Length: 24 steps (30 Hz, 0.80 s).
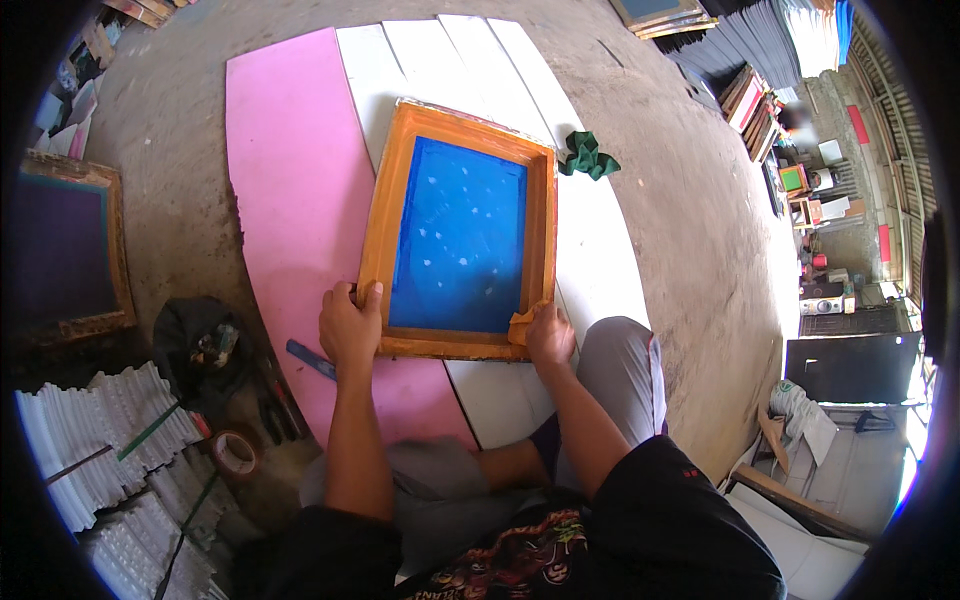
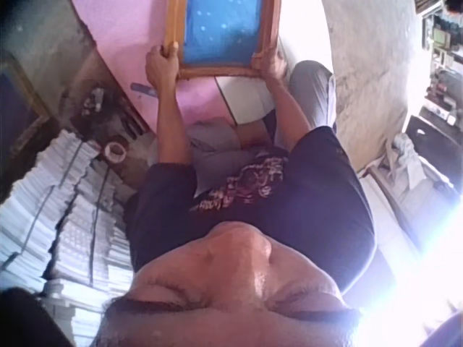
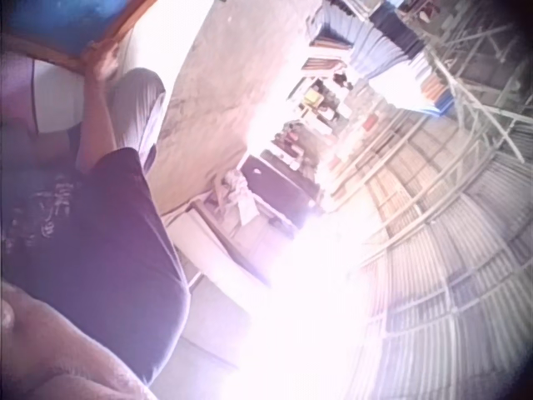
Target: The person sits on the floor and wipes the wooden frame of a screen with a yellow cloth. They then use a small tool to scrape or adjust the frame edges.
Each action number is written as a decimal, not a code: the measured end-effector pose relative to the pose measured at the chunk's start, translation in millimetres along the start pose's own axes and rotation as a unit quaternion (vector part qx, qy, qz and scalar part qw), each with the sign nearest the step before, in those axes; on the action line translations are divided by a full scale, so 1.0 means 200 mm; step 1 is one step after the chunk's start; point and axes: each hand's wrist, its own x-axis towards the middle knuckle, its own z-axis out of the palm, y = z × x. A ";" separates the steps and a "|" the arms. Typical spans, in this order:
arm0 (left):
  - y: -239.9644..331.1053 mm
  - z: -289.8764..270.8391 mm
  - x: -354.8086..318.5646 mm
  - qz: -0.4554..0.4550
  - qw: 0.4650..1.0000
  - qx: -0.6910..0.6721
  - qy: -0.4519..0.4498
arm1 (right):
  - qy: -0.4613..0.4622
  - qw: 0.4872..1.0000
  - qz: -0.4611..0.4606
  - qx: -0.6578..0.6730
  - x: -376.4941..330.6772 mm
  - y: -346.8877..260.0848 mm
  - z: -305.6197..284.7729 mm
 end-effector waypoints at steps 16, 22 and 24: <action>0.00 0.01 0.00 -0.001 1.000 0.007 0.007 | -0.031 0.996 0.082 0.014 0.05 -0.08 -0.07; 0.00 0.00 0.01 -0.010 1.000 -0.008 0.003 | -0.027 0.997 0.062 0.042 -0.09 0.00 -0.07; 0.01 0.02 0.00 -0.004 1.000 -0.008 -0.002 | -0.005 0.998 0.042 0.041 0.03 0.05 -0.06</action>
